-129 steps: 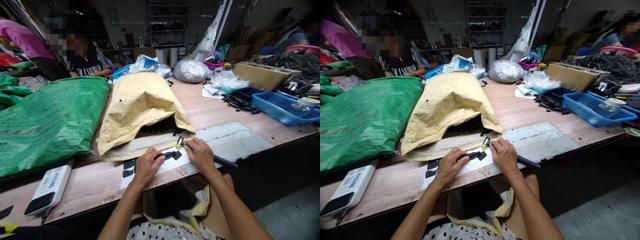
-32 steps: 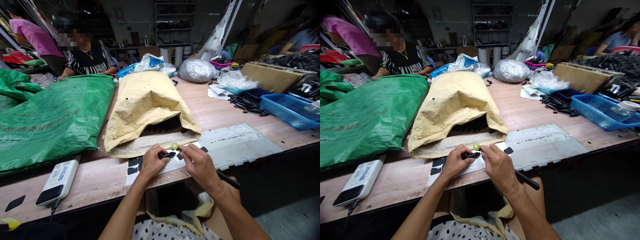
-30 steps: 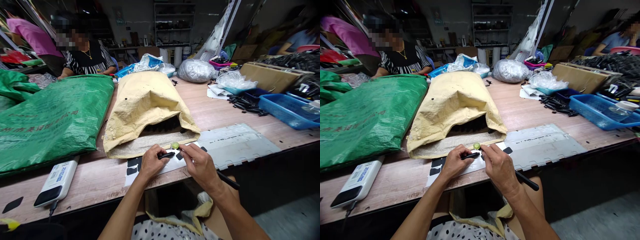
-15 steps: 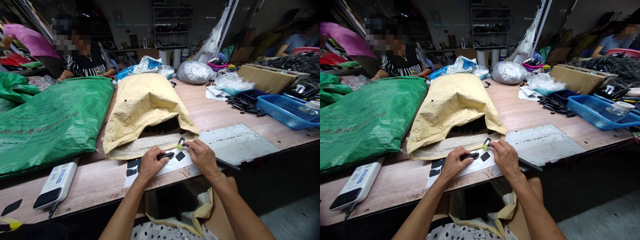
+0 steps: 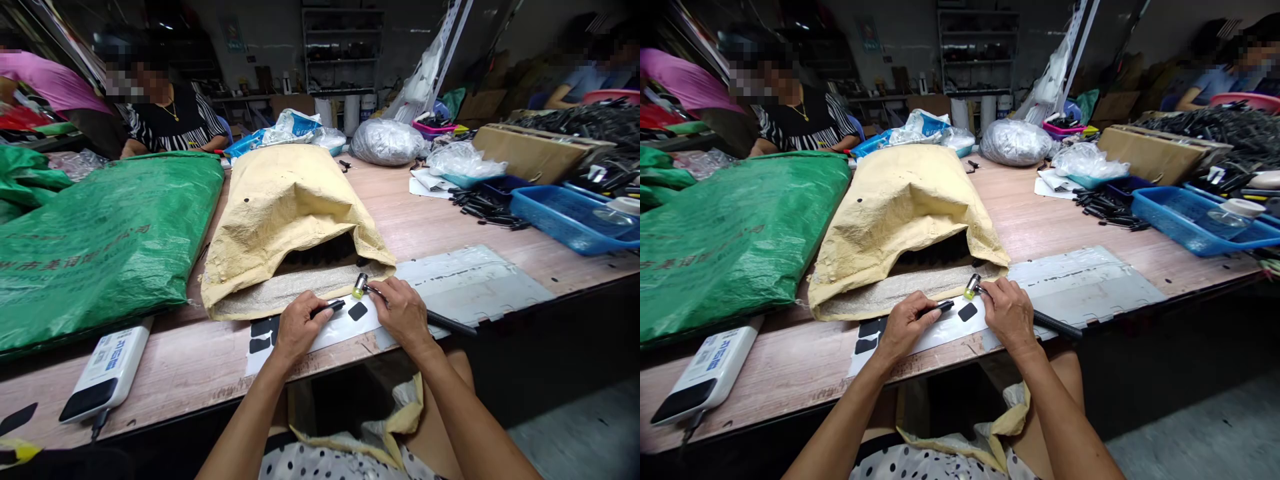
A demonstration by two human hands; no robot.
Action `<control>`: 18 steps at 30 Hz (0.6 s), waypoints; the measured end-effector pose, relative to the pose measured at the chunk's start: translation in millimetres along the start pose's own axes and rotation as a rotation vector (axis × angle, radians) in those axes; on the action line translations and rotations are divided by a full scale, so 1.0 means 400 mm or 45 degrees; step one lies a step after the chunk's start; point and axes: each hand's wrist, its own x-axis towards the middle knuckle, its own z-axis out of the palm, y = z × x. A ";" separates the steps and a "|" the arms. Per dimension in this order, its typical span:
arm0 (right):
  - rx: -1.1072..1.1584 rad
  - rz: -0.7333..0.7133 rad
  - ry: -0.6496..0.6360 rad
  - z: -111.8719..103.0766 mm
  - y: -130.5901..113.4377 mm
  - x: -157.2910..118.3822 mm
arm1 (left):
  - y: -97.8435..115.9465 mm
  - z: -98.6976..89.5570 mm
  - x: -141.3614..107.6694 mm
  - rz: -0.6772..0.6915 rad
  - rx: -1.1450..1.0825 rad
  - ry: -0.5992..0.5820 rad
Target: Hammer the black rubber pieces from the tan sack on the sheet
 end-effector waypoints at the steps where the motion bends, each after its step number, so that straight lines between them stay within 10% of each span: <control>1: -0.006 0.009 -0.007 0.000 0.000 0.001 | 0.000 -0.001 0.001 0.000 0.004 -0.006; 7: -0.002 0.028 -0.045 -0.002 -0.002 0.002 | 0.067 -0.027 -0.049 0.015 -0.032 -0.125; 12: -0.003 0.025 -0.050 -0.003 -0.002 0.001 | 0.160 -0.023 -0.174 -0.023 -0.107 -0.603; 18: -0.004 0.024 -0.034 0.000 -0.003 0.002 | 0.063 0.122 -0.271 -0.246 0.193 -0.811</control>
